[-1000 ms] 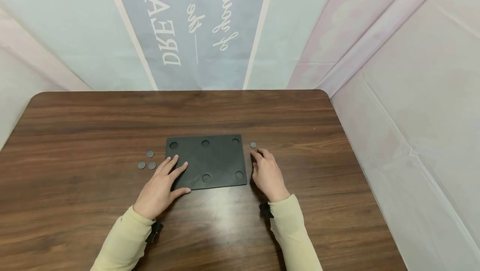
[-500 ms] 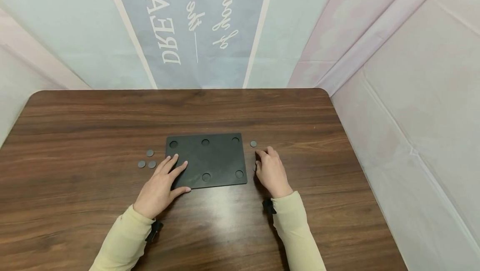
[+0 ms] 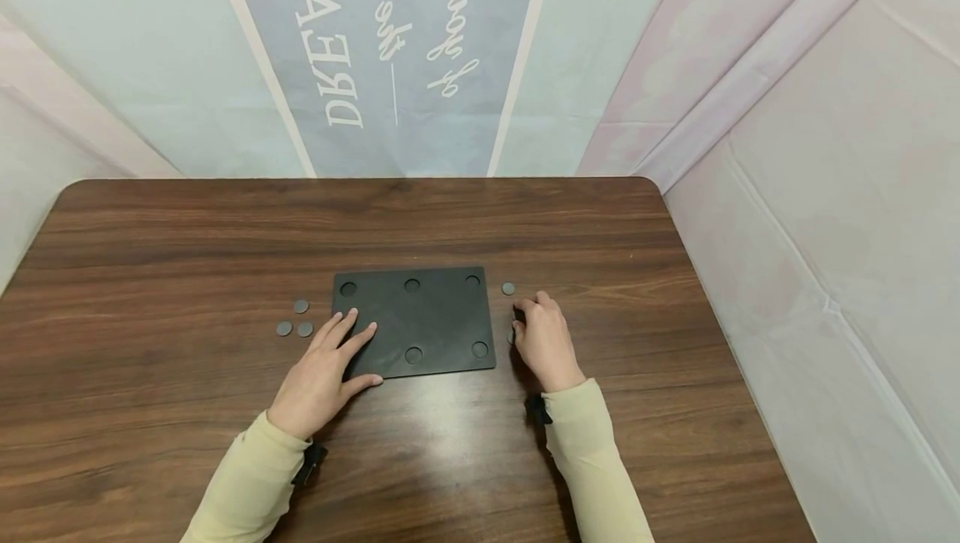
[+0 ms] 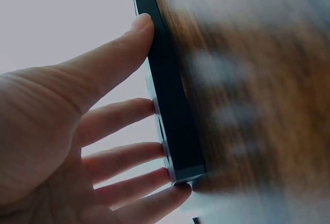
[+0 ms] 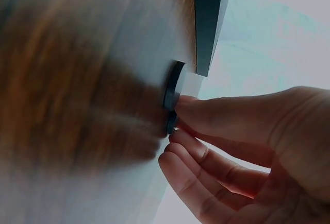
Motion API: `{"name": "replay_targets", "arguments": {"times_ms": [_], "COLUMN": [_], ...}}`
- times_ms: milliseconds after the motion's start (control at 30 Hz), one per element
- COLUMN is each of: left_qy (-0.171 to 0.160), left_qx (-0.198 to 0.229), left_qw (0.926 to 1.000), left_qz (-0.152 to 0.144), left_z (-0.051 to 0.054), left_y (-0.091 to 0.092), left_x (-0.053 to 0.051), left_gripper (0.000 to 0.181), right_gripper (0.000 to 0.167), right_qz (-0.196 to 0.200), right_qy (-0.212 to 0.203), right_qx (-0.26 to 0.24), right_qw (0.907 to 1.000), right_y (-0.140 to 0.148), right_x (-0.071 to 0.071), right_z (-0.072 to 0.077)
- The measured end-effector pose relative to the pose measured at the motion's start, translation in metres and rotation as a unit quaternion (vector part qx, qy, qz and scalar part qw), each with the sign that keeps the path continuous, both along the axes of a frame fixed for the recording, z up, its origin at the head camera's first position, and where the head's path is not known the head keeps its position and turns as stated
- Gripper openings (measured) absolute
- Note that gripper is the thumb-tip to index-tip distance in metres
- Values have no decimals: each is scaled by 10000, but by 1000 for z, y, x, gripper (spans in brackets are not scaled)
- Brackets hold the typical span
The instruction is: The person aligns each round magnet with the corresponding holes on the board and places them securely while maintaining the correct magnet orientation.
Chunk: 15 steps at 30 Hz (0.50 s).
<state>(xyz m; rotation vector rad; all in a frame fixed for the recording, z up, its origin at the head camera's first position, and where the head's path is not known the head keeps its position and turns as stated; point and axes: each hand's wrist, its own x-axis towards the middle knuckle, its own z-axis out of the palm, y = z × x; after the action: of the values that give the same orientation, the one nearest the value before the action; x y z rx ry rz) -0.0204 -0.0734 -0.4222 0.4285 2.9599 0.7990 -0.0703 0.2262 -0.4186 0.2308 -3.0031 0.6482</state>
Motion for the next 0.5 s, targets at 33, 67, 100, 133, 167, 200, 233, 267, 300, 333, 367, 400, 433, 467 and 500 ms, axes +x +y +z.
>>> {"name": "replay_targets", "arguments": {"times_ms": [33,67,100,133,167,200,233,267,300,333,367,400,433,467,500], "left_qy": [3,3,8,14,17,22,32,39,48,59,65,72,78,76,75], "left_qx": [3,4,3,1,0,-1,1,-1,-1,-4,0,1,1,3,7], "left_qw": [10000,10000,10000,10000,10000,10000,10000,10000,10000,10000,10000,10000,10000,10000,10000], "left_qz": [1,2,1,-1,0,-1,-1,-2,-3,-4,-3,-4,-5,-5,-6], "left_z": [0,0,0,0,0,-1,-1,-1,-1,-1,-1,-1,-1,-1,0], "left_y": [0,0,0,0,0,0,0,0,0,0,0,0,0,0,0], "left_x": [0,0,0,0,0,0,0,0,0,0,0,0,0,0,0], "left_gripper": [67,67,67,67,67,67,67,67,67,67,67,67,67,67,67], "right_gripper": [25,25,24,24,23,22,21,21,20,19,19,18,18,17,17], "right_qz": [-16,-26,-37,-53,-70,-86,-105,-118,-130,-145,-158,-168,-181,-188,-195], "right_qy": [2,0,8,11,13,7,-3,-16,-24,-33,-47,-51,-57,-58,-53], "right_qx": [-15,-26,-38,-51,-64,-74,-84,-97,-100,-98,-105,-104,-105,-99,-93], "right_qw": [10000,10000,10000,10000,10000,9999,9999,9999,9999,9998,9998,9998,9998,9998,9998], "right_y": [0,0,0,-1,-1,-1,-1,-1,-1,-1,-1,-1,-1,-1,-1], "right_x": [0,0,0,0,0,0,-1,-1,-1,-1,-1,-1,-1,-1,-2], "right_z": [0,1,1,1,1,1,1,1,1,1,1,1,1,1,1]}}
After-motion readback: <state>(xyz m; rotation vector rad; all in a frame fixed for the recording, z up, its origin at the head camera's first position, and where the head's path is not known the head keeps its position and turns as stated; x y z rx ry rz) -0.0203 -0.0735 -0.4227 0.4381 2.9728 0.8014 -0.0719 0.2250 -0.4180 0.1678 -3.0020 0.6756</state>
